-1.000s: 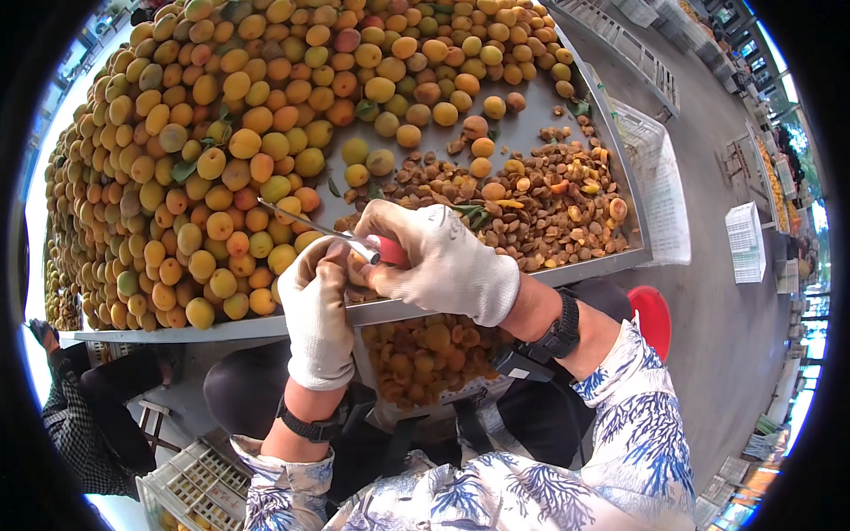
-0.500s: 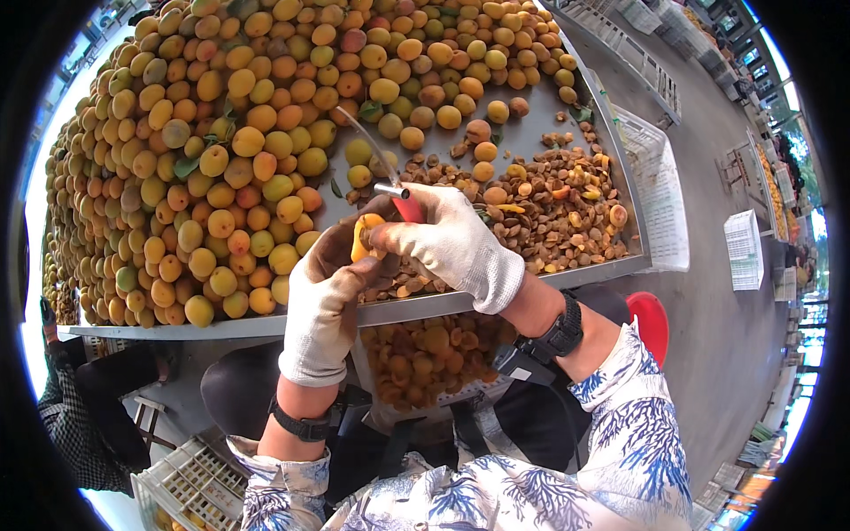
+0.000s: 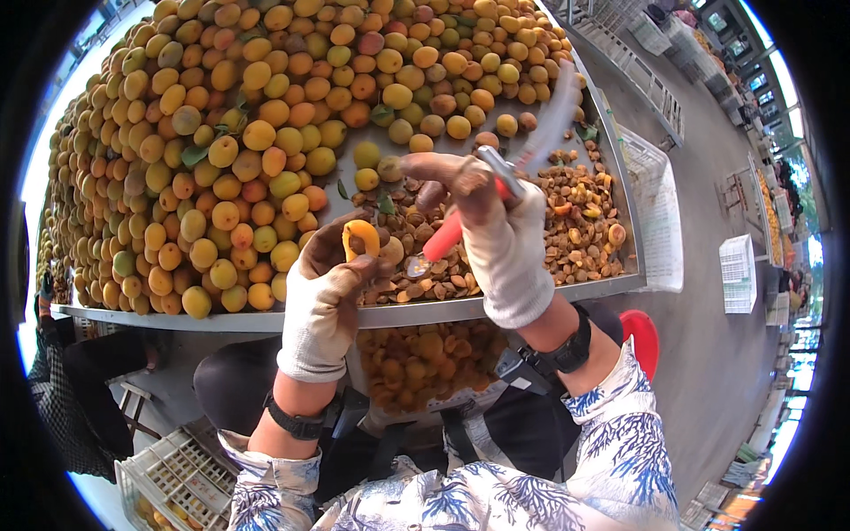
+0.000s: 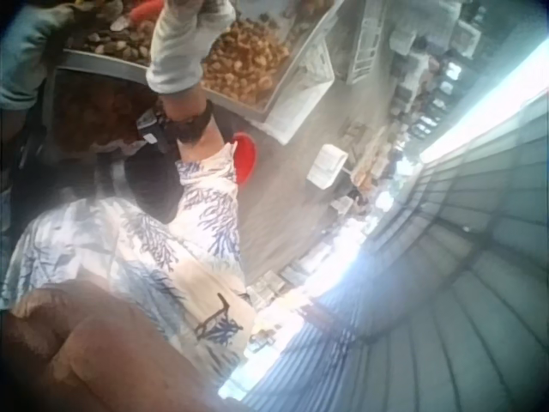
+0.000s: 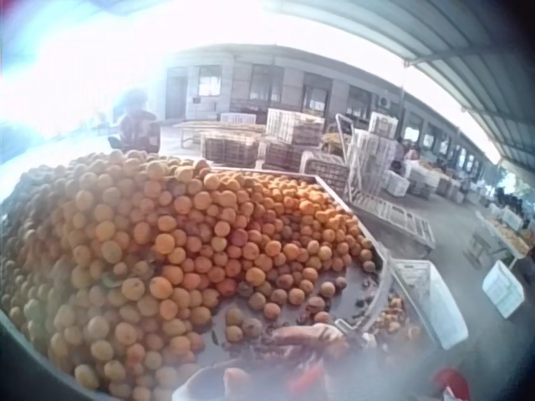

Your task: The person pits apricots by picking them up one at a time, slicing them open with a tool, and pulling out the pits. The person then places the fruit halves and the pits into separate piles on the table.

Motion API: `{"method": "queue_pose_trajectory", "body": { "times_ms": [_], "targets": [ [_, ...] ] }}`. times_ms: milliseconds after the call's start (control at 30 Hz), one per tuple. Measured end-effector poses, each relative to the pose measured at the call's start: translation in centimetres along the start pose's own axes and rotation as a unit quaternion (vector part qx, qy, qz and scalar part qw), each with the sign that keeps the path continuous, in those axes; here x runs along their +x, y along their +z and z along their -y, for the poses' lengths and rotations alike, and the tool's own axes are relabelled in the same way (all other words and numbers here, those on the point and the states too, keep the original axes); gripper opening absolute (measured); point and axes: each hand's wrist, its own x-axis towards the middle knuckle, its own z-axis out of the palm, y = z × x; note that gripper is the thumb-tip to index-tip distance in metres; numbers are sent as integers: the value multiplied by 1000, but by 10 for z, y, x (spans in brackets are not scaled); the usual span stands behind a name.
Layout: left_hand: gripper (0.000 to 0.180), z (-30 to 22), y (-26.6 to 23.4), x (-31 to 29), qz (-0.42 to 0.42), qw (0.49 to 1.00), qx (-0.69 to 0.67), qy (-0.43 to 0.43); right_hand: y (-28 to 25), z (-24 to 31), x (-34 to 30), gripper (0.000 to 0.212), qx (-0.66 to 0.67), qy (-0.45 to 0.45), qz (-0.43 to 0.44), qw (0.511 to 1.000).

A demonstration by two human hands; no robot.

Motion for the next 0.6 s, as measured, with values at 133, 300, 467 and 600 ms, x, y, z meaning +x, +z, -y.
{"method": "queue_pose_trajectory", "body": {
  "times_ms": [133,300,467,600],
  "targets": [
    [38,3,3,0,-10,999,-47,-2,10,-10,-9,85,13,-60,-51,997],
    [38,4,3,0,-20,998,-61,-10,8,-21,-11,72,-39,-55,29,997],
    [37,2,5,-1,-32,999,-44,5,11,-14,-4,40,-188,-159,53,968],
    [35,-2,6,-3,-58,997,24,35,22,-15,-8,15,-216,-240,74,943]
  ]
}}
